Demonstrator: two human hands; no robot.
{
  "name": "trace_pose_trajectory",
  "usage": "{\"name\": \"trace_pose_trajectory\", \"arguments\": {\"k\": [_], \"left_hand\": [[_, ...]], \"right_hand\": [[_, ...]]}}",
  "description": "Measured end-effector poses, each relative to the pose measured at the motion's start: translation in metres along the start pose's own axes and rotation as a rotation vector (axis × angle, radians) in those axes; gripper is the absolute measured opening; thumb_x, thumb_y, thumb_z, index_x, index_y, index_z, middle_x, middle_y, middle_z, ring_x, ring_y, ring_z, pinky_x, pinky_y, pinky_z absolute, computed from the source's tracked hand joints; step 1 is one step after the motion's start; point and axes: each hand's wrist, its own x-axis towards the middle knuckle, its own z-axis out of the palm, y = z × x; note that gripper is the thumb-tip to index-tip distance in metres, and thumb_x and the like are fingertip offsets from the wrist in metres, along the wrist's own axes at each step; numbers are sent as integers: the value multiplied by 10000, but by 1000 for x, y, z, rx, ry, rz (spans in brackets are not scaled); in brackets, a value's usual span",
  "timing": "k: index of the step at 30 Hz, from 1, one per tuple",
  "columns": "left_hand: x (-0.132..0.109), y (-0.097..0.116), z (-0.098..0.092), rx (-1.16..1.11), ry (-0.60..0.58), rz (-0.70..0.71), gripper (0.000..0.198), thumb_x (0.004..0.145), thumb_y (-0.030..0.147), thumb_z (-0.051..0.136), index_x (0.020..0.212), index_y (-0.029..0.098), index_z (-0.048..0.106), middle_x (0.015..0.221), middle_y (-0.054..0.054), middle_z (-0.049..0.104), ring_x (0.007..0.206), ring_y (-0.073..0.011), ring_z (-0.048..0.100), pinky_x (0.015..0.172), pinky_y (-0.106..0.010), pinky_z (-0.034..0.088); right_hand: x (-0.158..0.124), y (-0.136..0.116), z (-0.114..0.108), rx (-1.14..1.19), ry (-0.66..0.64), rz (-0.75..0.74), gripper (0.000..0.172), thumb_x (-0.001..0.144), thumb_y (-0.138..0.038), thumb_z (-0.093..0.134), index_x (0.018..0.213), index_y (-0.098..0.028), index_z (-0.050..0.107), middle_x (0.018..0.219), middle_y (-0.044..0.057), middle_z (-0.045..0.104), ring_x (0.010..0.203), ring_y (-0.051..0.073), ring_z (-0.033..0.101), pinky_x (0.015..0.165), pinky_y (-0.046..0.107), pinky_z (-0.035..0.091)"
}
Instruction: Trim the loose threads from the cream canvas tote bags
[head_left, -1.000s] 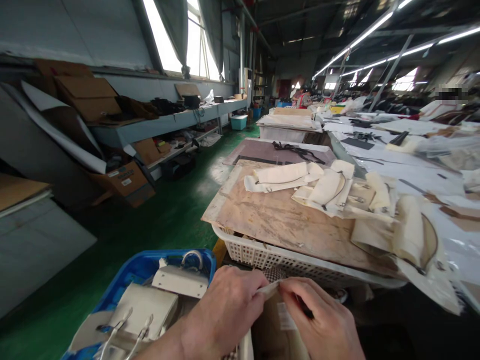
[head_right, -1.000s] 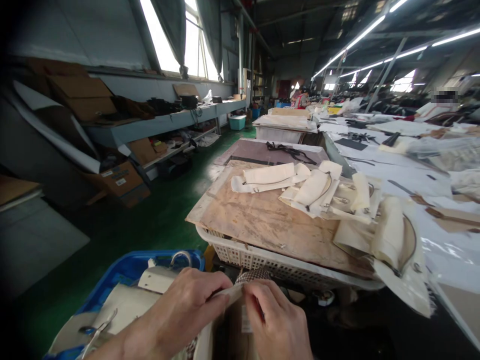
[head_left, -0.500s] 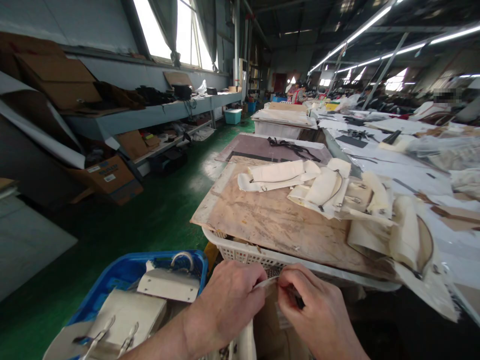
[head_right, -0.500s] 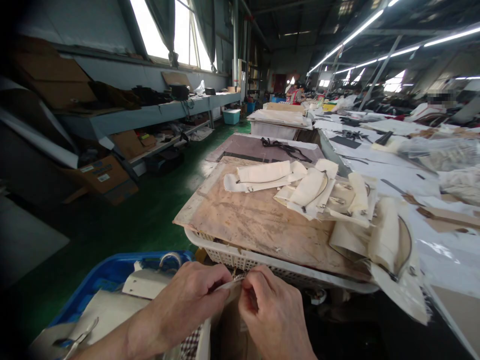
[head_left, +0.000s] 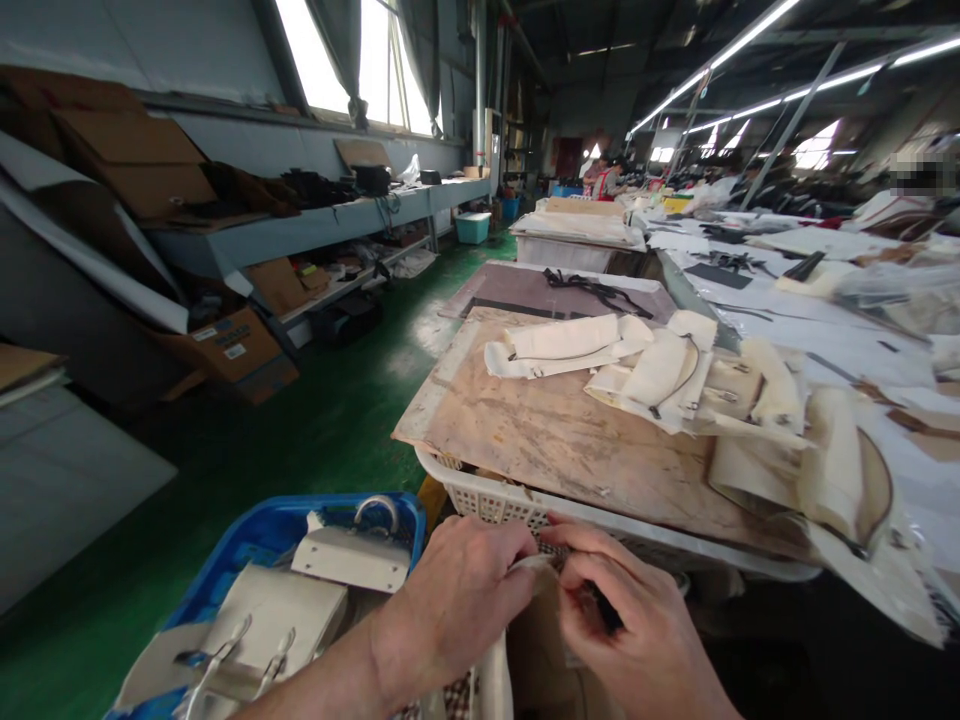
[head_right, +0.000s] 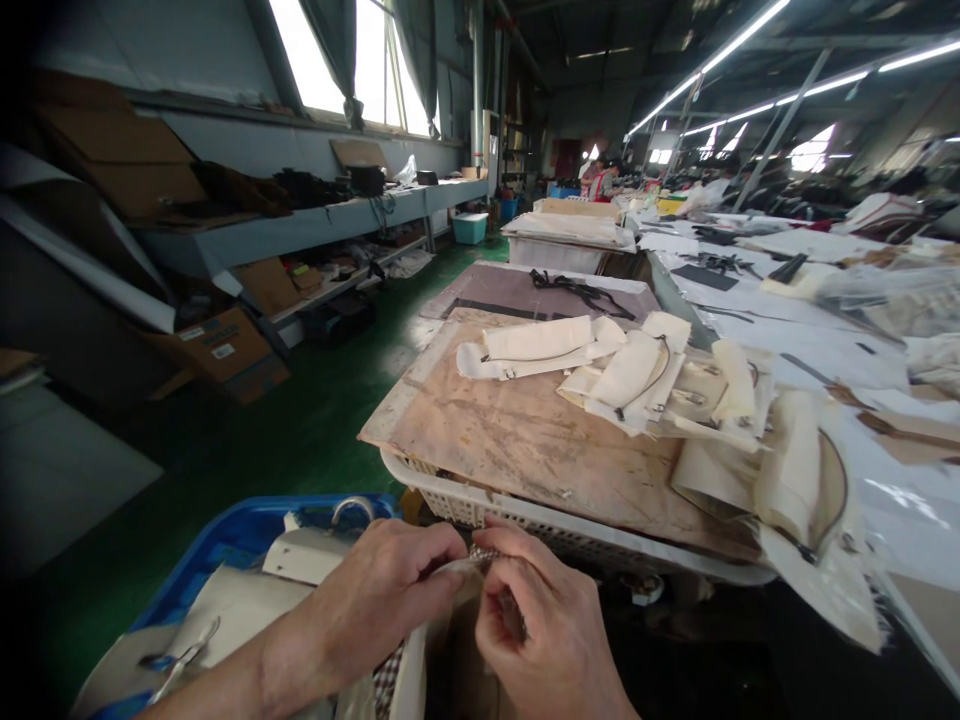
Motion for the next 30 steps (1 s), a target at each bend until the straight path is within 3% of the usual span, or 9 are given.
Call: {"name": "trace_pose_trajectory", "arguments": {"k": [5, 11, 16, 26, 30], "left_hand": [[-2, 4, -1, 0, -7, -9, 146, 837, 127, 530, 775, 204, 637, 666, 37, 648, 641, -129, 597, 589, -222, 319], [-2, 8, -5, 25, -4, 25, 146, 802, 103, 508, 772, 203, 610, 645, 40, 594, 627, -131, 560, 595, -230, 305], [-1, 5, -5, -21, 37, 81, 174, 750, 84, 505, 827, 215, 588, 578, 71, 495, 529, -109, 430, 548, -221, 261], [-8, 6, -1, -75, 81, 13, 92, 742, 99, 529, 721, 185, 506, 556, 72, 462, 523, -93, 377, 506, -217, 226], [-9, 6, -1, -107, 83, -5, 89, 737, 98, 520, 724, 185, 506, 559, 69, 458, 529, -94, 372, 497, -214, 220]], "right_hand": [[-3, 0, -5, 14, 9, -28, 213, 766, -26, 469, 708, -205, 568, 952, 68, 738, 977, 174, 715, 804, 203, 574], [-7, 1, -4, 52, 51, 51, 224, 770, -28, 453, 716, -211, 570, 891, 43, 740, 788, 134, 731, 695, 182, 576], [-10, 0, 2, 49, 64, 81, 204, 778, -40, 460, 749, -214, 561, 860, 26, 723, 686, 122, 712, 649, 194, 566], [-14, -4, 5, -62, -61, 153, 203, 792, -52, 427, 835, -224, 527, 759, -2, 639, 624, 153, 654, 568, 265, 534], [-17, -4, 3, -80, -58, 124, 233, 837, -58, 429, 905, -220, 582, 844, 21, 672, 700, 164, 680, 612, 268, 554]]}}
